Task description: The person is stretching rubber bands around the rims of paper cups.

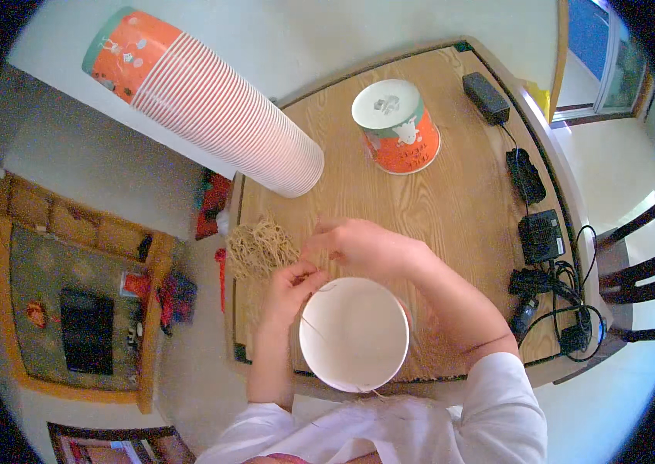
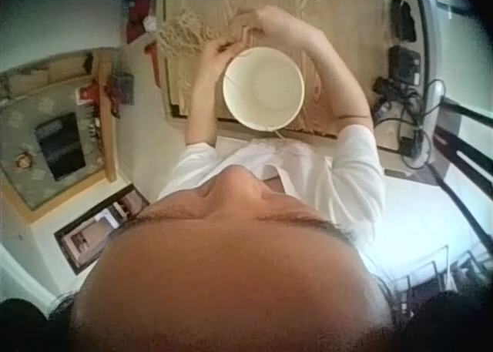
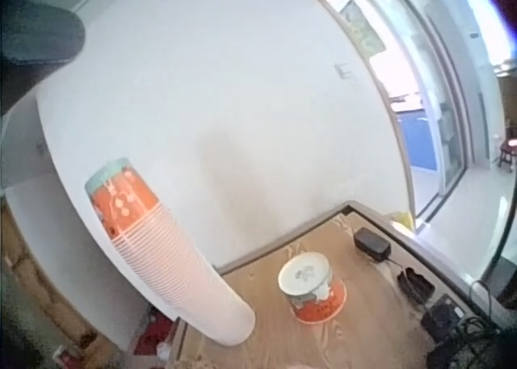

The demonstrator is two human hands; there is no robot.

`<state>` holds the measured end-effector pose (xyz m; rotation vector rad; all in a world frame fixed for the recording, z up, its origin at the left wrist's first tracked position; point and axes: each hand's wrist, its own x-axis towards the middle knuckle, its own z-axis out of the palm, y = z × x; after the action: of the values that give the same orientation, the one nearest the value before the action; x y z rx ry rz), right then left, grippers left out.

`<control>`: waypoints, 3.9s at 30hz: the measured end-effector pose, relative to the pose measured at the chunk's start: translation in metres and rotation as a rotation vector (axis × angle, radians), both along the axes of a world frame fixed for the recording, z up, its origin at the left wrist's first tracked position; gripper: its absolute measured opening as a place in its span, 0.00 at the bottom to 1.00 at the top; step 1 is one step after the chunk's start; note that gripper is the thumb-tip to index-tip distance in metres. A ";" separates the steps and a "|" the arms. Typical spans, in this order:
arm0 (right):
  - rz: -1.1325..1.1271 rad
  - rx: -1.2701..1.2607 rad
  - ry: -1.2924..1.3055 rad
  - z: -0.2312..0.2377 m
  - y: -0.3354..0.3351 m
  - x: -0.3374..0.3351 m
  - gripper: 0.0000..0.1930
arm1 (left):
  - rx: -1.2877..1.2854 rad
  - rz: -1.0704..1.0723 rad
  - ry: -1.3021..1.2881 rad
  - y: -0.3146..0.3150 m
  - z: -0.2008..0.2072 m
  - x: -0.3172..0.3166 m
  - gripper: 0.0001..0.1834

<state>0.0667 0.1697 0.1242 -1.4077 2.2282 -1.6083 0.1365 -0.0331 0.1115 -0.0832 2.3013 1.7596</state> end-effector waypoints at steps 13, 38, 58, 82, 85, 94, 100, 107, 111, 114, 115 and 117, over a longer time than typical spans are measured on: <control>-0.078 0.248 0.039 -0.007 -0.007 -0.001 0.07 | 0.123 0.124 -0.018 -0.012 -0.014 0.004 0.06; -0.090 0.427 -0.026 -0.027 -0.020 -0.007 0.06 | -0.084 -0.193 0.413 -0.029 -0.027 -0.013 0.11; -0.090 0.450 -0.065 -0.002 -0.002 -0.027 0.06 | 0.226 -0.203 0.141 -0.006 -0.040 -0.044 0.02; -0.148 0.418 0.020 0.013 0.007 -0.025 0.06 | 0.925 0.104 0.191 0.019 -0.076 -0.040 0.13; -0.144 0.470 0.025 0.011 0.004 -0.025 0.06 | 0.895 -0.103 0.348 0.014 -0.084 -0.052 0.15; -0.161 0.498 0.016 0.007 0.003 -0.026 0.05 | 0.531 -0.330 0.179 -0.016 -0.014 -0.075 0.17; -0.139 0.500 0.022 0.013 0.006 -0.024 0.05 | -0.040 -0.527 0.357 -0.012 -0.003 -0.077 0.11; -0.185 0.467 0.068 0.015 0.008 -0.019 0.05 | 0.217 -0.256 0.174 -0.001 -0.015 -0.073 0.05; -0.216 0.433 0.097 0.015 0.010 -0.018 0.06 | 0.162 -0.173 0.160 0.004 -0.013 -0.072 0.04; -0.232 0.431 0.116 0.018 0.009 -0.014 0.05 | 0.080 -0.090 0.132 0.010 -0.011 -0.068 0.04; -0.241 0.432 0.121 0.019 0.009 -0.013 0.05 | 0.078 -0.091 0.133 0.011 -0.011 -0.067 0.04; -0.244 0.408 0.126 0.020 0.009 -0.012 0.05 | -0.020 -0.073 0.179 0.013 -0.012 -0.066 0.03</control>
<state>0.0544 0.1785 0.1446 -1.1916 2.6893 -1.0429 0.0702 -0.0201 0.0996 0.1590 2.4109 1.7728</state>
